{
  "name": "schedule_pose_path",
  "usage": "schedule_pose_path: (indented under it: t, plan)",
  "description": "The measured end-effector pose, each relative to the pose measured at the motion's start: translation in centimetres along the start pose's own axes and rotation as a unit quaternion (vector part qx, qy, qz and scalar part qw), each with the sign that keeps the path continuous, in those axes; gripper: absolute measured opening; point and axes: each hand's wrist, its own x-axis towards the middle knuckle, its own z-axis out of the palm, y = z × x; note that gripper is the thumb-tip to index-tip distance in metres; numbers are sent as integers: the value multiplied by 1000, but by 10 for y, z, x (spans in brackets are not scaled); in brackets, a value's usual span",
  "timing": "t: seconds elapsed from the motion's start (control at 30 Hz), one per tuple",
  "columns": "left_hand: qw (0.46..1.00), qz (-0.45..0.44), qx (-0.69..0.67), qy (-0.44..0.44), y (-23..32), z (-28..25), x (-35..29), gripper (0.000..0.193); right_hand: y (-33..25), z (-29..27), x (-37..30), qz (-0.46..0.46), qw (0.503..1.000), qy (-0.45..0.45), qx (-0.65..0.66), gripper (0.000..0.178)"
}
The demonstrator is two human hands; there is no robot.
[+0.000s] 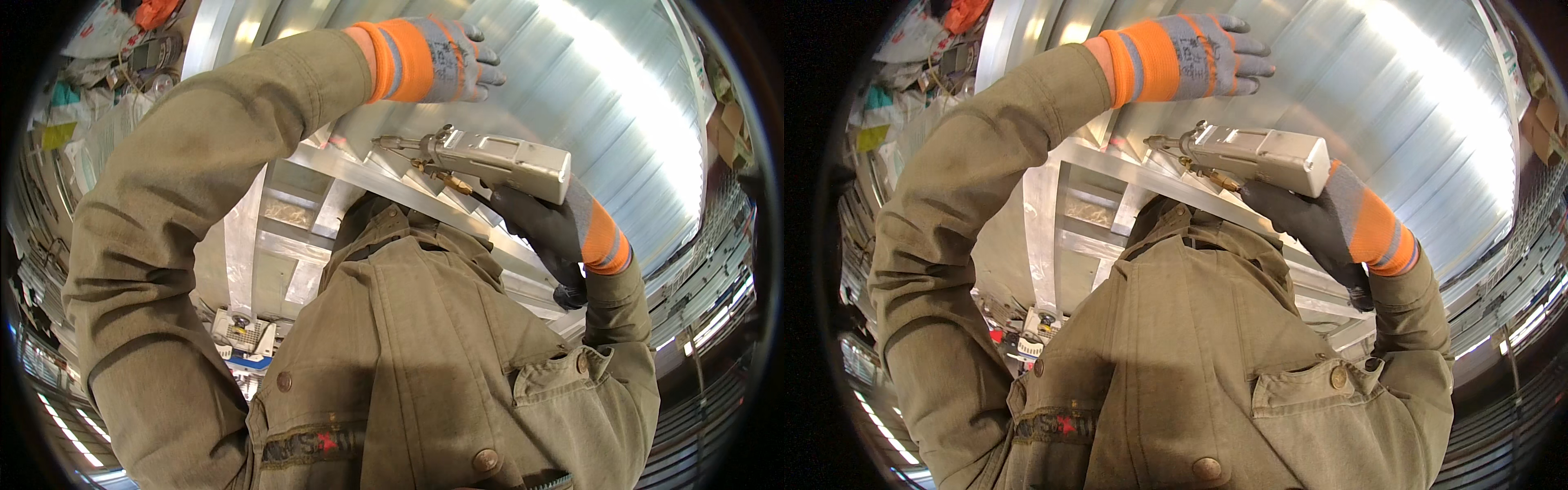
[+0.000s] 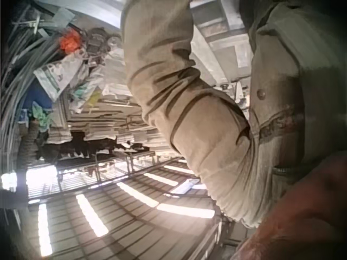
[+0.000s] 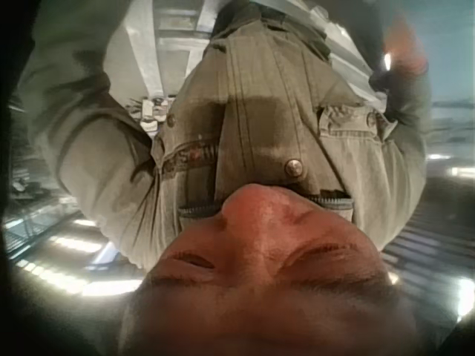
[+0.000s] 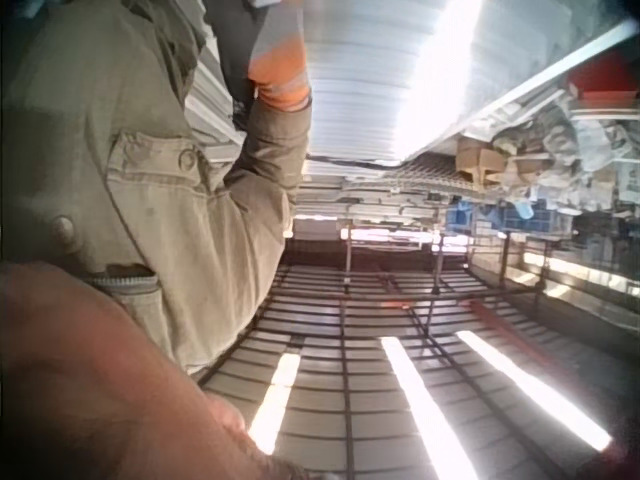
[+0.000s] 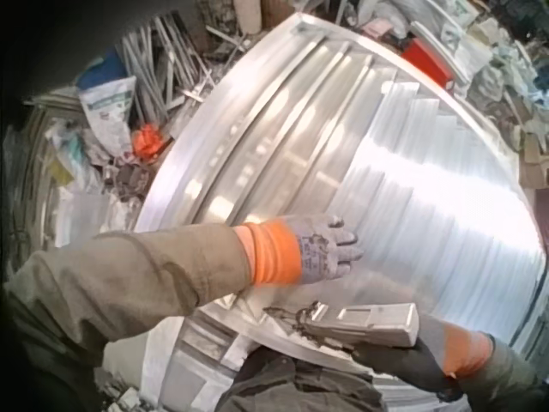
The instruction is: The person positions a large corrugated metal panel on a frame and uses a handheld welding torch to join seams along the panel. The person repositions the panel and continues welding along multiple seams, then sets the panel aside.
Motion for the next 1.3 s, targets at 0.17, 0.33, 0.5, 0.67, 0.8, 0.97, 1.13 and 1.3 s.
schedule_pose_path:
  t: [0.17, 0.33, 0.5, 0.67, 0.8, 0.97, 1.13, 1.3]
  plan:
    - [994, 73, 50, -62, 3, 26, 14, 32, 13, -9, -16, 19, 999, 21, 25, 48]
    - [996, 65, -38, -42, 1, 43, 25, 12, 26, -13, -16, 18, 998, 19, 60, 50]
    - [992, 97, 42, -74, 4, 28, 41, 12, 32, -18, -9, 19, 999, 7, 49, 50]
    - [990, 109, 27, -89, 3, 27, 58, 17, 36, -20, -7, 15, 999, 12, 35, 50]
    - [997, 75, 10, -23, 6, 44, 63, 23, 39, -22, -7, 20, 999, 15, 48, 51]
    - [990, 109, 56, -76, 5, 47, 70, 25, 43, -27, -7, 24, 999, -5, 37, 49]
    - [991, 92, 26, -90, 7, 30, 68, 25, 42, -28, -4, 24, 998, -17, 54, 50]
    - [986, 88, 27, -141, 9, 13, 70, 25, 34, -28, -1, 45, 998, -26, 23, 46]
